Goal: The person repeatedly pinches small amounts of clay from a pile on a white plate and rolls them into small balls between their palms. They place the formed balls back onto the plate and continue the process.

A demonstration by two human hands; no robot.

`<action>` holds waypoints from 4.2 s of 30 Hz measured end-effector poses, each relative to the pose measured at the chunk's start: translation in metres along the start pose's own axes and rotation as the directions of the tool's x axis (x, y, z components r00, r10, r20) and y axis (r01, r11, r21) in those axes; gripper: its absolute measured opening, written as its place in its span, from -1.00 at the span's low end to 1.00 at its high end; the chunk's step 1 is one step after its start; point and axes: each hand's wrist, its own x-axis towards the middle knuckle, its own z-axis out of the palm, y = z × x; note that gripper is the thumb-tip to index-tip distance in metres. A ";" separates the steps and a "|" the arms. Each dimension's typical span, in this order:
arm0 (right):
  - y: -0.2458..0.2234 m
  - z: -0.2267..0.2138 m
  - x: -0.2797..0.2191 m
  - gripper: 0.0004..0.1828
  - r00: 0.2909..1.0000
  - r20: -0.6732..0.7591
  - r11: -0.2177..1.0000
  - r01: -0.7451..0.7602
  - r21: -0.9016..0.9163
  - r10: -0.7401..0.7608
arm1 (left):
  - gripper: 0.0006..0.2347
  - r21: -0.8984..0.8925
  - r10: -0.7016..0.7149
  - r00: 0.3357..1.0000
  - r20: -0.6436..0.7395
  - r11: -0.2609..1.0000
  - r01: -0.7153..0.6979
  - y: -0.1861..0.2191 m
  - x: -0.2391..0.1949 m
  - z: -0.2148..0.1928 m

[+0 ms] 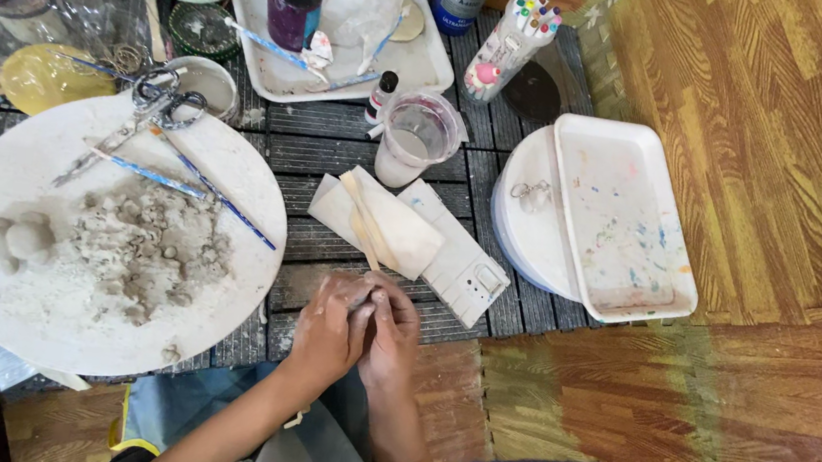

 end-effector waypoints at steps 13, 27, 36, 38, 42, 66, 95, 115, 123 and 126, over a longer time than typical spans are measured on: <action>-0.010 0.009 0.006 -0.89 0.980 0.136 0.979 0.160 -0.130 -0.142 | -0.65 -0.040 0.012 1.000 -0.018 0.999 -0.013 -0.014 0.000 -0.014; -0.010 -0.028 0.000 -0.78 0.987 0.151 0.999 -0.050 0.004 0.049 | -0.58 0.098 0.079 0.995 -0.065 0.993 -0.073 -0.005 0.005 -0.046; -0.016 -0.022 -0.014 -0.86 0.959 0.278 0.998 -0.059 -0.008 0.059 | -0.56 0.044 -0.050 0.999 -0.020 0.998 0.051 0.015 -0.010 -0.074; -0.025 -0.011 -0.018 -0.91 0.949 0.309 0.999 -0.046 -0.029 0.053 | -0.56 0.042 -0.064 0.997 -0.037 0.997 0.066 0.018 -0.014 -0.083; -0.048 0.039 -0.027 -0.96 0.901 0.434 0.989 0.069 -0.132 -0.005 | -0.58 0.054 -0.037 0.998 -0.046 0.998 0.040 0.021 -0.026 -0.120; 0.019 0.200 0.015 -0.75 0.577 0.809 0.199 0.784 -0.588 0.113 | -0.68 0.491 -0.293 0.918 -0.268 0.779 0.391 -0.017 -0.034 -0.219; 0.028 0.211 0.010 -0.90 0.655 0.749 0.084 0.744 -0.663 0.100 | -0.68 0.492 -0.307 0.906 -0.291 0.765 0.417 -0.009 -0.035 -0.219; 0.036 0.205 -0.007 -0.80 0.625 0.761 0.075 0.779 -0.623 -0.171 | -0.69 0.521 -0.295 0.910 -0.291 0.749 0.409 -0.017 -0.037 -0.216; 0.027 0.200 0.003 -0.74 0.649 0.756 -0.074 0.761 -0.645 0.087 | -0.67 0.510 -0.288 0.910 -0.299 0.758 0.407 -0.012 -0.035 -0.218; 0.020 0.204 0.022 -0.71 0.726 0.630 0.273 0.569 -0.776 0.276 | -0.69 0.499 -0.323 0.900 -0.292 0.751 0.432 -0.008 -0.034 -0.218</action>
